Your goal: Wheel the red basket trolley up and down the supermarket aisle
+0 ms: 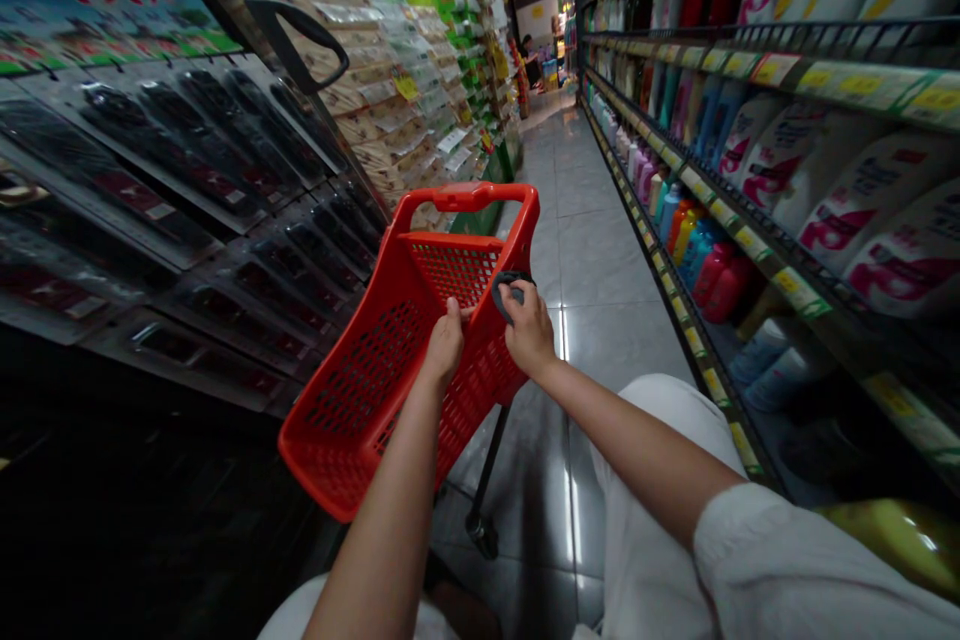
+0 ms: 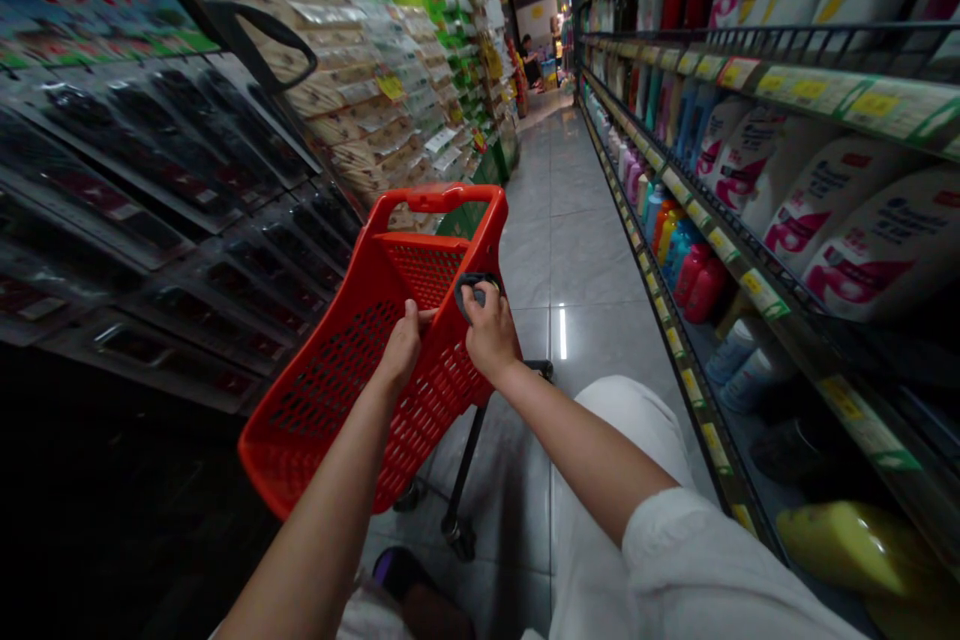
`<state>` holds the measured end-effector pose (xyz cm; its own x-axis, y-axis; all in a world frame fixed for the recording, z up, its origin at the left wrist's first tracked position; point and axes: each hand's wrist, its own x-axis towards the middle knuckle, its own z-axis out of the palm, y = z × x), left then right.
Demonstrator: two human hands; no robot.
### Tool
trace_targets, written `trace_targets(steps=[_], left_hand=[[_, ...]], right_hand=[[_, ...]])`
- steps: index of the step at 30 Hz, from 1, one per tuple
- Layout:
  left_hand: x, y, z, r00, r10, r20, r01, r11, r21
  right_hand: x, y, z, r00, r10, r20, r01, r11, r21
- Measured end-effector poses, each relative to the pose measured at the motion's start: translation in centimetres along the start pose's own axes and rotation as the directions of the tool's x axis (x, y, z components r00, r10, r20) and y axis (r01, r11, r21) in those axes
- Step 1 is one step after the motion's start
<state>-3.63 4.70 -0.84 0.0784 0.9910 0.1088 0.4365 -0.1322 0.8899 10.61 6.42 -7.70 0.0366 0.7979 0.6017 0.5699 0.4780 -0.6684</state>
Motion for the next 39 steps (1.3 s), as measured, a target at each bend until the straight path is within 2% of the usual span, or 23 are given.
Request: trace_targets(steps=[4, 7, 8, 10, 12, 14, 15, 18, 20, 24, 26, 29, 32, 35, 39], left_hand=[[0.2, -0.1, 0.1, 0.999, 0.028, -0.026, -0.027, 0.999, 0.034], [0.5, -0.5, 0.2, 0.996, 0.051, -0.073, -0.047, 0.998, 0.048], [0.6, -0.6, 0.2, 0.995, 0.056, -0.079, -0.052, 0.998, 0.045], [0.8, -0.9, 0.3, 0.995, 0.061, -0.076, -0.058, 0.998, 0.033], [0.9, -1.1, 0.5, 0.995, 0.062, -0.079, -0.060, 0.998, 0.023], [1.0, -1.1, 0.7, 0.994, 0.061, -0.086, -0.060, 0.998, 0.016], [1.0, -1.1, 0.9, 0.994, 0.061, -0.085, -0.060, 0.998, 0.014], [1.2, -1.0, 1.4, 0.995, 0.064, -0.078, -0.064, 0.998, 0.002], [1.4, -0.9, 1.8, 0.995, 0.069, -0.076, -0.070, 0.998, -0.002], [1.5, -1.1, 2.2, 0.994, 0.070, -0.079, -0.069, 0.998, 0.014], [1.5, -1.2, 2.2, 0.994, 0.071, -0.087, -0.069, 0.997, 0.027], [1.5, -1.2, 2.3, 0.994, 0.072, -0.084, -0.068, 0.996, 0.049], [1.6, -1.0, 2.6, 0.993, 0.075, -0.093, -0.070, 0.996, 0.059], [1.8, -0.9, 2.9, 0.992, 0.079, -0.102, -0.076, 0.997, 0.029], [1.8, -0.9, 3.0, 0.993, 0.062, -0.100, -0.064, 0.998, -0.015]], right_hand=[[-2.3, -0.6, -0.5, 0.983, -0.076, 0.166, 0.074, 0.997, 0.013], [-3.4, 0.1, -0.5, 0.973, -0.100, 0.206, 0.067, 0.984, 0.163], [-3.6, 0.5, -0.3, 0.981, -0.067, 0.184, 0.024, 0.973, 0.228], [-3.3, 1.7, 0.0, 0.992, 0.098, 0.082, -0.120, 0.936, 0.330], [-2.4, 2.8, 0.3, 0.944, 0.324, -0.062, -0.276, 0.880, 0.387], [-0.9, 3.5, 0.4, 0.880, 0.444, -0.170, -0.346, 0.844, 0.410], [-0.1, 3.8, 0.5, 0.877, 0.441, -0.193, -0.336, 0.848, 0.410], [1.4, 4.2, 1.5, 0.943, 0.284, -0.173, -0.206, 0.907, 0.367], [1.3, 4.7, 2.8, 0.952, 0.257, -0.167, -0.190, 0.922, 0.337], [0.3, 6.0, 4.8, 0.858, 0.475, -0.196, -0.378, 0.842, 0.385], [0.9, 6.1, 4.4, 0.863, 0.469, -0.187, -0.371, 0.841, 0.394], [2.6, 5.4, 2.7, 0.933, 0.303, -0.195, -0.222, 0.910, 0.351], [3.3, 4.2, 1.5, 0.944, 0.263, -0.202, -0.191, 0.929, 0.319], [2.3, 3.2, 1.6, 0.942, 0.285, -0.178, -0.230, 0.932, 0.279], [0.0, 2.6, 1.6, 0.975, 0.191, -0.114, -0.161, 0.959, 0.232]])
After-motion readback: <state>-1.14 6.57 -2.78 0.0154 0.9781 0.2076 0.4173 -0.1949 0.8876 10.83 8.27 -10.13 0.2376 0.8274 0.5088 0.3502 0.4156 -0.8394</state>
